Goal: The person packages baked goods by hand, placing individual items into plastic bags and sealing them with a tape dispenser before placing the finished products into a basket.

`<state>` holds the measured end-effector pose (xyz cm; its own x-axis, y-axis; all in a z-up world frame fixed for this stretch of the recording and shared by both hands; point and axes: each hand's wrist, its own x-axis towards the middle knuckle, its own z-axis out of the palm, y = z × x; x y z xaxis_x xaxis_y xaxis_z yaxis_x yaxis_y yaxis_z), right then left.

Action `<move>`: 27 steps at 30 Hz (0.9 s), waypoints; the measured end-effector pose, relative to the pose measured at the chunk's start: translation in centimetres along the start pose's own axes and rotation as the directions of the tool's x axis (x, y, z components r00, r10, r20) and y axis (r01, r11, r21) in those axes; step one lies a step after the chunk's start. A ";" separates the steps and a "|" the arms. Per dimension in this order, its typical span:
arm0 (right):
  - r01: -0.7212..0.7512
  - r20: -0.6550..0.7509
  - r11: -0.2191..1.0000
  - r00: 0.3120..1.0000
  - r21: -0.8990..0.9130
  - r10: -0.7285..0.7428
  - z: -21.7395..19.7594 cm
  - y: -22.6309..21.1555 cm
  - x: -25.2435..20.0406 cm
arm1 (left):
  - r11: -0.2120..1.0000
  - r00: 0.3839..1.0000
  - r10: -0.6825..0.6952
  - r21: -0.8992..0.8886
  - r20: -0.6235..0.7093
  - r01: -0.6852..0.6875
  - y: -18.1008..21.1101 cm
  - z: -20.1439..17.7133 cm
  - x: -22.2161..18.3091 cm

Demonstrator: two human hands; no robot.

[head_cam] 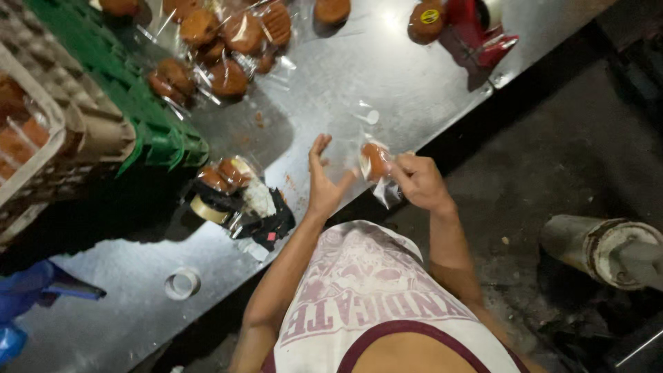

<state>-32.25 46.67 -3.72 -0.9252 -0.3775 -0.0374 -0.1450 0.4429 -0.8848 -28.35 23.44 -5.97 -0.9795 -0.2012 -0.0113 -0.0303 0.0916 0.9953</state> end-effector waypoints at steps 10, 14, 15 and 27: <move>0.032 -0.011 0.174 0.992 0.984 -0.123 0.7 -1.4 -1.8 | 0.926 0.643 -0.243 0.371 0.726 -0.068 5.4 1.8 -0.6; -0.067 0.034 0.258 0.991 0.964 0.130 0.5 -2.0 -2.8 | 0.884 0.806 -0.306 -0.163 0.507 0.439 3.4 2.6 -3.8; -0.112 0.053 0.376 0.985 0.920 0.163 0.5 -2.0 -3.2 | 0.876 0.829 -0.266 -0.234 0.492 0.421 2.8 2.5 -4.6; -0.176 0.038 0.887 0.983 0.426 0.177 7.2 0.4 -3.1 | 0.811 0.942 -0.334 -0.515 -0.020 0.277 0.2 0.9 -10.2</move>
<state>-26.94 42.17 -7.25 -0.9222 -0.3240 -0.2111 0.1838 0.1131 -0.9764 -18.51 26.39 -5.74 -0.9086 -0.2402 -0.3416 -0.1930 -0.4838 0.8536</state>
